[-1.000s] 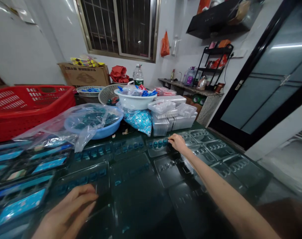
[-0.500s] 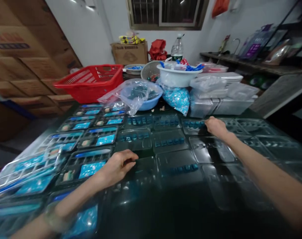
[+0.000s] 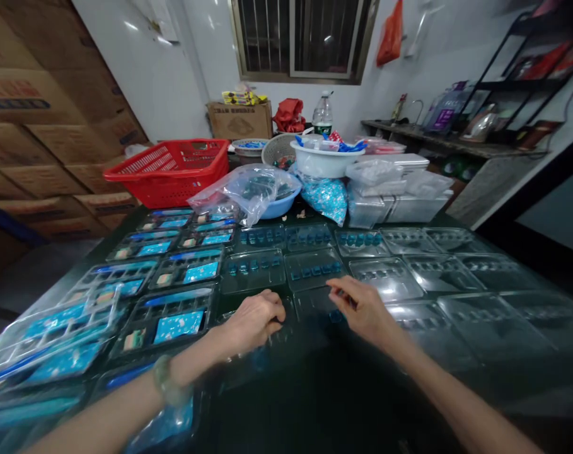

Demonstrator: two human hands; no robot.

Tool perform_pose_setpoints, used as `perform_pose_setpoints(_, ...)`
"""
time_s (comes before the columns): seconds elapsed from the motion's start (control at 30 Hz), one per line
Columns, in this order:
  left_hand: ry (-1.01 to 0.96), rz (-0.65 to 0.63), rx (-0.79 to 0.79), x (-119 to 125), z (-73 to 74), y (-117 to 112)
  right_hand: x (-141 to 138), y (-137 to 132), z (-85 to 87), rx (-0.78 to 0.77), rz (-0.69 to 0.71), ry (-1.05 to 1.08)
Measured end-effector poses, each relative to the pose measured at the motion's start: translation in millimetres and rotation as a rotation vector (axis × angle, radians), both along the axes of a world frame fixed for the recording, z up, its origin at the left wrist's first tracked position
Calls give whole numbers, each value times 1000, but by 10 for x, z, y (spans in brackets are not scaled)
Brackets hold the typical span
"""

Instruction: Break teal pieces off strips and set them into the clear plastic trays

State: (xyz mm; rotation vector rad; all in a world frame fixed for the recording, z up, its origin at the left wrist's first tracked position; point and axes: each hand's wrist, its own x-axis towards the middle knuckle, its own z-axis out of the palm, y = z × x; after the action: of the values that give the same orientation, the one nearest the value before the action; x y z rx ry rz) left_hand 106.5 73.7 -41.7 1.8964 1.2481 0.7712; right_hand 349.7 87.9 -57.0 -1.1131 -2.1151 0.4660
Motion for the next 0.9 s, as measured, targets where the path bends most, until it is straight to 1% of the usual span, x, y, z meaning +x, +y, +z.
perform_pose_setpoints(0.1,-33,-68,-149,16,16,13,-178,-235,-27,-66,18,151)
perform_pose_setpoints(0.13,-80,-46,-216,42,39,4,-235,-292,-30,-71,17,185)
perform_pose_setpoints(0.2,-228,-14,-399,126,104,-34,-334,-379,-17,-68,25,233)
perform_pose_setpoints(0.3,-533,17,-705,297,202,-118,-407,-451,56,-23,37,294)
perform_pose_setpoints(0.37,-702,78,-830,413,230,-159,-397,-476,112,2,24,315)
perform_pose_setpoints(0.43,-828,178,-905,527,223,-171,-356,-500,146,5,-2,335)
perform_pose_setpoints(0.47,-874,223,-928,585,212,-169,-330,-515,152,1,-18,348)
perform_pose_setpoints(0.53,-916,262,-957,703,193,-156,-271,-552,151,-13,-53,378)
perform_pose_setpoints(0.6,-885,225,-968,811,197,-142,-190,-579,141,-26,-87,394)
perform_pose_setpoints(0.7,-737,146,-932,887,236,-117,24,-512,120,-35,-170,365)
perform_pose_setpoints(0.8,-582,120,-819,791,248,-65,344,-235,65,-18,-320,260)
perform_pose_setpoints(0.9,-422,138,-675,536,200,15,626,155,-30,-8,-421,10)
